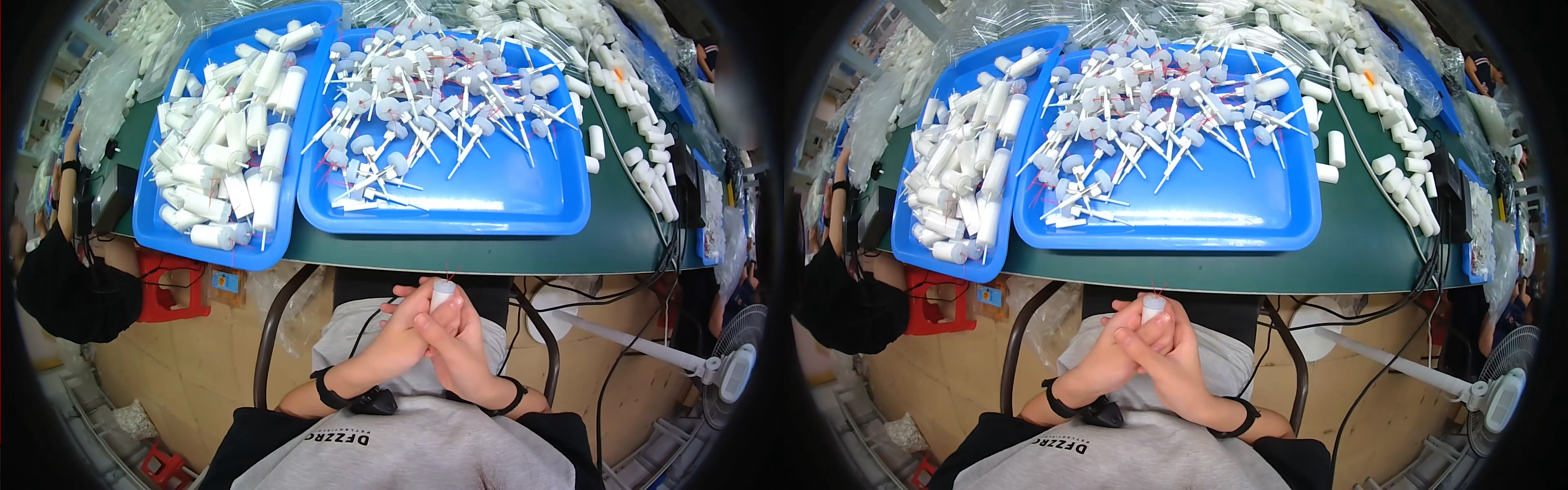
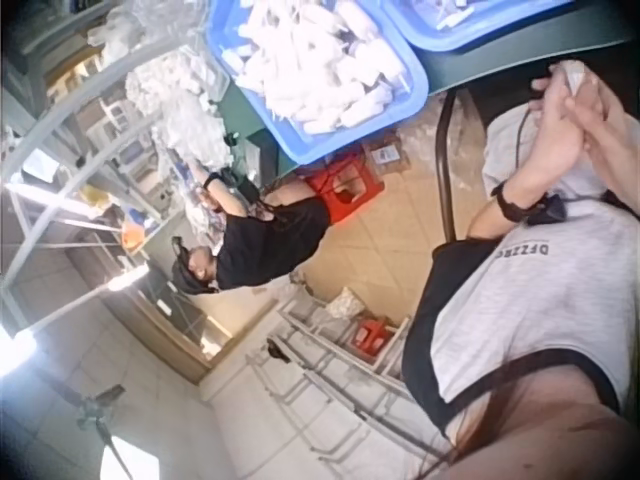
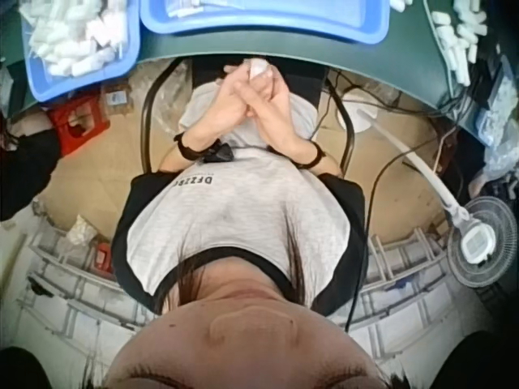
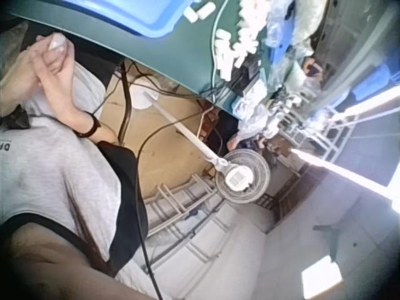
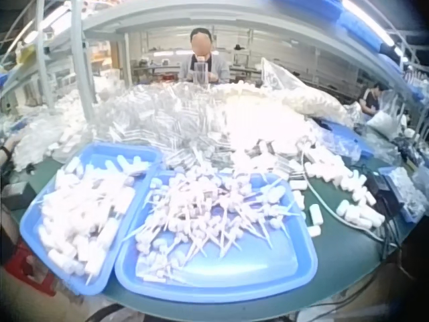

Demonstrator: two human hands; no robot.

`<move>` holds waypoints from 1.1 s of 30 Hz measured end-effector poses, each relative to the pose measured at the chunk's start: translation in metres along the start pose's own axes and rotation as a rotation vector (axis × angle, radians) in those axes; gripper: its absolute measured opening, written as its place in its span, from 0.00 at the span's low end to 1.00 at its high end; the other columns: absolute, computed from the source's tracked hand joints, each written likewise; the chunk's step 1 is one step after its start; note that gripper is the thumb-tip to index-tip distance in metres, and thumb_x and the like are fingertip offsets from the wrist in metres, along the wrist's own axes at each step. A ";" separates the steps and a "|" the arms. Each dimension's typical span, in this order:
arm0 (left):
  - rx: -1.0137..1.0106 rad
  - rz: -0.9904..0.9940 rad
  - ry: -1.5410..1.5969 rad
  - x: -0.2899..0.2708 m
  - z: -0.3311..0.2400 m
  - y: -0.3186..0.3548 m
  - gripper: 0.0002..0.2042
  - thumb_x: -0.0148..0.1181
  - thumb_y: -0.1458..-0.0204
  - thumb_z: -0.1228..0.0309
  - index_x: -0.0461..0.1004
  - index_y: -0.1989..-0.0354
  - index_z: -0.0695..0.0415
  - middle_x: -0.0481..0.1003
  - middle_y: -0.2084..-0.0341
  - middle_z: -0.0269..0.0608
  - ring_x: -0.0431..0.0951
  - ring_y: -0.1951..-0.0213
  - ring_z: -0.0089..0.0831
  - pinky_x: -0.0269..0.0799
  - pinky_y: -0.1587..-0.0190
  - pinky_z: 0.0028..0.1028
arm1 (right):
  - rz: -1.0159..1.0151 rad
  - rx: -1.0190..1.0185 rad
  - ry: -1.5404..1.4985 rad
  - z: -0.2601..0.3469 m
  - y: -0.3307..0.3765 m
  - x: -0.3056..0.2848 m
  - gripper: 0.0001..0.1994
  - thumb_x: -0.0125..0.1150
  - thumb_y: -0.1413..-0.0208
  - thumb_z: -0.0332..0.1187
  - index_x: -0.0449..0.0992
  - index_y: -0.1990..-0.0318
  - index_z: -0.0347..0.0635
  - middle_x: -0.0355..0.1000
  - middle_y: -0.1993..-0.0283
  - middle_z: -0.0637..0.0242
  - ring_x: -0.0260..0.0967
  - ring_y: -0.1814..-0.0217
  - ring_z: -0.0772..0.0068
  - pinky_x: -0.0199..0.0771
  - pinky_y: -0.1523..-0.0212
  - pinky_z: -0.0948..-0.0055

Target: Assemble spray bottle pump components by attaching plastic tubes to pump heads.

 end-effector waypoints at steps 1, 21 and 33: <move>0.014 -0.037 -0.028 -0.007 0.004 -0.002 0.09 0.44 0.40 0.65 0.62 0.68 0.56 0.61 0.83 0.27 0.57 0.82 0.13 0.51 0.83 0.17 | 0.015 0.045 -0.023 -0.005 -0.003 0.003 0.24 0.58 0.49 0.23 0.56 0.46 0.35 0.64 0.48 0.51 0.65 0.47 0.65 0.68 0.49 0.73; 0.038 0.054 -0.188 0.004 -0.033 -0.001 0.12 0.43 0.39 0.65 0.63 0.54 0.60 0.66 0.72 0.31 0.65 0.70 0.16 0.62 0.69 0.17 | -0.041 0.136 -0.050 -0.007 -0.013 0.006 0.24 0.63 0.53 0.25 0.59 0.49 0.34 0.69 0.55 0.56 0.68 0.53 0.70 0.70 0.55 0.74; 0.045 -0.062 -0.051 -0.001 -0.024 0.008 0.10 0.46 0.40 0.66 0.61 0.57 0.59 0.62 0.78 0.30 0.61 0.77 0.17 0.58 0.77 0.18 | -0.001 0.106 0.043 -0.011 -0.006 0.001 0.20 0.60 0.48 0.31 0.62 0.50 0.34 0.70 0.54 0.59 0.66 0.61 0.83 0.67 0.70 0.85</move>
Point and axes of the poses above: each hand's wrist, its own y-axis away from the middle knuckle, its own x-axis out of the palm, z = x × y, the point moved 8 cm from there along -y, towards the middle knuckle
